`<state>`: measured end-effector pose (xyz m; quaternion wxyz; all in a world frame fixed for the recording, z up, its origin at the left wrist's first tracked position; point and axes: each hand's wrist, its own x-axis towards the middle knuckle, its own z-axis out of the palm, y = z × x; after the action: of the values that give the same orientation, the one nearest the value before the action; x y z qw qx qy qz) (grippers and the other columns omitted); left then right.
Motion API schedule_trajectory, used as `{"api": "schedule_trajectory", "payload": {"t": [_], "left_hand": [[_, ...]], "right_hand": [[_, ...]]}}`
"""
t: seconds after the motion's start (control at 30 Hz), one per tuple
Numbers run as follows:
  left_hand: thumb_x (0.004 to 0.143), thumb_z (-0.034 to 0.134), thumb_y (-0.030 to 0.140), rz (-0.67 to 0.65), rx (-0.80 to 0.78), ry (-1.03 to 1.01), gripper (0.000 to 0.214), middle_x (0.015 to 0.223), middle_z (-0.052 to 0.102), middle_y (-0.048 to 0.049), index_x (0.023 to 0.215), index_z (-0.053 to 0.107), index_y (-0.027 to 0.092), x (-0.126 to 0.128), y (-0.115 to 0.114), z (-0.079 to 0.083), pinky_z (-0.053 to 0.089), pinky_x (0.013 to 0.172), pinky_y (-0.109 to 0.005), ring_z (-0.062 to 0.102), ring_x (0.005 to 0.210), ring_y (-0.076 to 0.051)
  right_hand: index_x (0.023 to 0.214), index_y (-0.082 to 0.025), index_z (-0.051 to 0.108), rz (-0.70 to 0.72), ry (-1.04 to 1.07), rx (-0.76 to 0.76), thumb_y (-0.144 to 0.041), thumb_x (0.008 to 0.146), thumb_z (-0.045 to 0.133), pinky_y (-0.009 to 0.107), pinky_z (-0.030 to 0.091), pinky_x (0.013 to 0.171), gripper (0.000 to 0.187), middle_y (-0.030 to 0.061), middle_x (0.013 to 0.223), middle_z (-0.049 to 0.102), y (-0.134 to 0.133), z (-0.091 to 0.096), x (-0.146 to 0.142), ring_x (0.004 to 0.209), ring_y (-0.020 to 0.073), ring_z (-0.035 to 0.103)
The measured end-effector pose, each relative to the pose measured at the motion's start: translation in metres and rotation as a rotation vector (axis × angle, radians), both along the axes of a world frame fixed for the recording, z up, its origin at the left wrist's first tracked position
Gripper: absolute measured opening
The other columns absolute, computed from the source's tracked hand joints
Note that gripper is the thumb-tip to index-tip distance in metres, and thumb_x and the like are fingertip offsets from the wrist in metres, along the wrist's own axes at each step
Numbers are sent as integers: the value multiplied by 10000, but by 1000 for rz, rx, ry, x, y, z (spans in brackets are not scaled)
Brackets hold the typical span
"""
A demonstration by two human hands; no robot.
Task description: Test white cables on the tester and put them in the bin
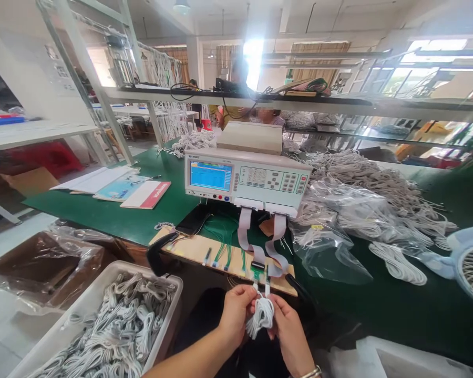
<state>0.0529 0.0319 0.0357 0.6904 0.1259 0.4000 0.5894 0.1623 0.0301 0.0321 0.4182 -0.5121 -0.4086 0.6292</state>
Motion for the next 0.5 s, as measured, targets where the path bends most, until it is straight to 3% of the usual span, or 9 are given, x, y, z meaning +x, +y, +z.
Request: {"api": "schedule_trajectory", "payload": {"t": [0.13,0.27,0.37,0.43,0.5], "left_hand": [[531,693,344,-35,-2,31,278,463,488,25,588,545,115,-5,4,1,264,432,-182,362,388,-40],[524,685,405,-217,-15,34,344,505,495,2,619,595,87,-17,8,9,232,457,-194,370,431,-53],[538,613,538,-279,-66,61,458,506,461,11,632,615,89,-19,13,13,174,443,-197,308,412,-42],[537,574,588,-284,-70,90,504,495,437,21,630,616,95,-16,17,10,144,432,-203,269,387,-35],[546,551,605,-286,-48,140,514,478,426,23,613,610,99,-13,22,3,128,417,-210,255,364,-34]], "right_hand": [[797,-155,565,-15,35,-29,-413,720,537,154,277,301,271,-61,478,455,2,1,-2,362,50,334],[803,-170,575,-30,24,-70,-455,694,545,160,271,288,307,-70,447,443,4,1,-3,341,56,337],[850,-181,585,9,-28,-127,-524,657,538,173,245,255,396,-70,406,464,9,0,-2,289,64,328],[852,-179,600,30,-56,-121,-529,645,548,190,306,279,411,-57,418,516,15,2,0,285,75,365],[812,-173,626,41,-60,-97,-500,637,576,220,436,426,374,-21,515,603,22,7,1,394,113,498]]}}
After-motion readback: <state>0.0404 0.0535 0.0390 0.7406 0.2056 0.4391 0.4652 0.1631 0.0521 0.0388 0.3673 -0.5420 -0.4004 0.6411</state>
